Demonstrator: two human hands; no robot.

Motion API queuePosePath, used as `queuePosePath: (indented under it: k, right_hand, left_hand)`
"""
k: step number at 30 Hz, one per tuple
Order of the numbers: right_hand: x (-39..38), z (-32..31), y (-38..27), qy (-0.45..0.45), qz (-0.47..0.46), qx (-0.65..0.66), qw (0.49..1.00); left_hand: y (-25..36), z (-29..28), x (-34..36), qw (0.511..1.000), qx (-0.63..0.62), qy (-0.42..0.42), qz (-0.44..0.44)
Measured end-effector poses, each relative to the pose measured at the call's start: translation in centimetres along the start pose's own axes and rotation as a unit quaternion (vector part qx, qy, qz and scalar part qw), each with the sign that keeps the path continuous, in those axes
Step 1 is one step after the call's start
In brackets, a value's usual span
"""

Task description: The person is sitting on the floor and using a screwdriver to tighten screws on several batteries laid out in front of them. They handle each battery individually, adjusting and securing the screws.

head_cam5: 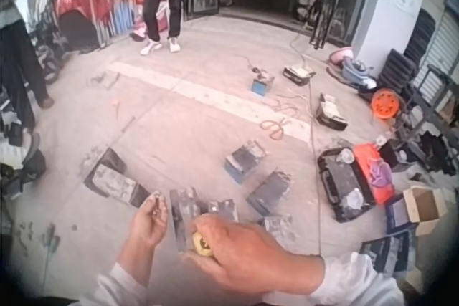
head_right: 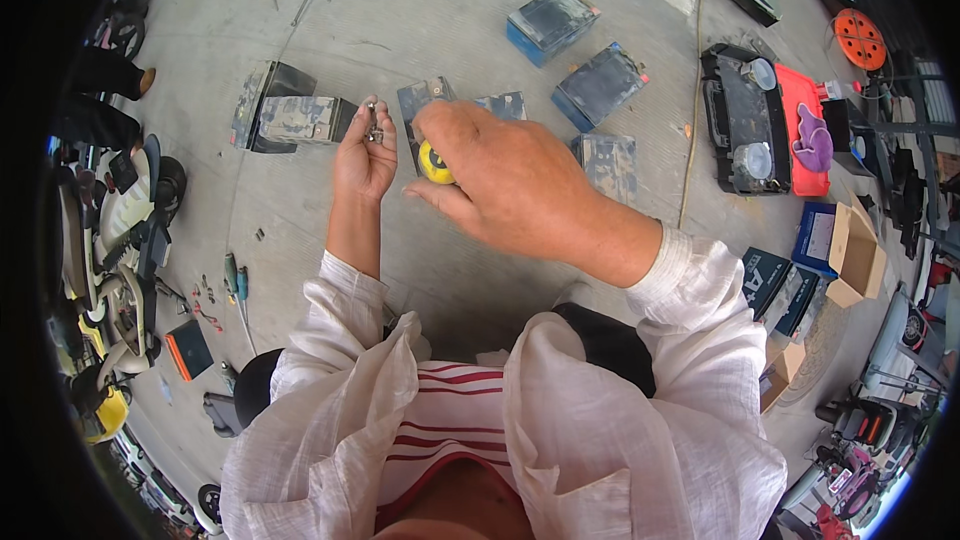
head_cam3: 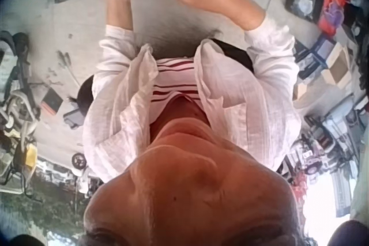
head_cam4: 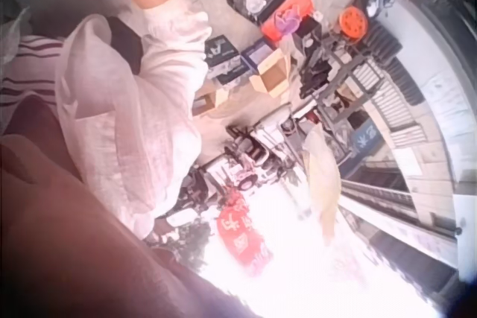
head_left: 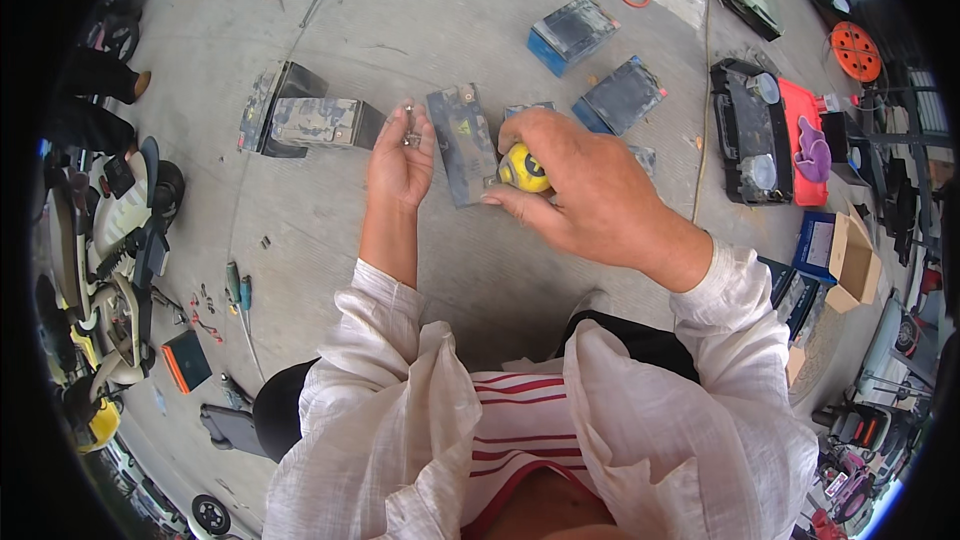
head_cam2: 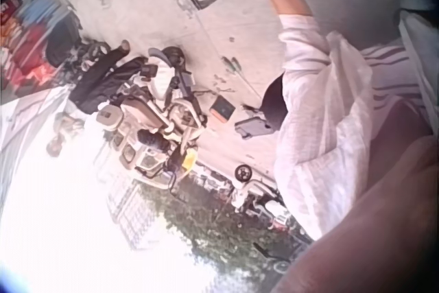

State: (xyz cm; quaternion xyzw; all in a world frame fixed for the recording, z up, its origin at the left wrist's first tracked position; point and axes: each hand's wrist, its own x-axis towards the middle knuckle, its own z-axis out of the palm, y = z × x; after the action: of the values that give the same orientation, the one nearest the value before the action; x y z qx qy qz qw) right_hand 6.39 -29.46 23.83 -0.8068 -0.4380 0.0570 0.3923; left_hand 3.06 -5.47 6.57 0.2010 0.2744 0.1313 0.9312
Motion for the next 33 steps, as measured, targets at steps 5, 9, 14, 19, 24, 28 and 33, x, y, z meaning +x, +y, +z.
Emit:
queuePosePath:
  k: [5, 9, 14, 19, 24, 28, 33]
  right_hand:
    - [-0.1, -0.4, 0.0, -0.032, 0.019, 0.037, 0.999]
    - [-0.2, -1.3, -0.4, -0.082, 0.080, 0.039, 0.993]
    - [0.0, -1.3, -0.7, -0.080, 0.078, 0.022, 0.993]
    - [0.1, -1.0, -1.5, -0.068, 0.052, 0.027, 0.996]
    - [0.4, -1.5, -1.9, -0.092, 0.036, 0.020, 0.995]
    - [0.1, -2.1, -0.5, -0.087, -0.017, 0.012, 0.996]
    - [-0.9, -2.3, 1.0, -0.069, -0.104, 0.074, 0.989]
  left_hand:
    - [-0.2, 0.2, -0.1, 1.000, 0.016, 0.017, -0.006]
    - [0.0, 0.8, -0.7, 0.999, 0.038, 0.014, -0.028]
    - [-0.2, 2.4, -1.7, 0.999, -0.010, 0.020, -0.034]
    - [2.4, 7.7, -4.9, 0.999, -0.004, 0.001, -0.032]
    - [6.5, 14.8, -11.3, 0.992, 0.078, -0.098, -0.003]
    - [6.3, 15.2, -16.3, 0.983, 0.150, -0.105, -0.019]
    - [3.2, 6.3, -20.8, 0.961, 0.205, 0.042, -0.183]
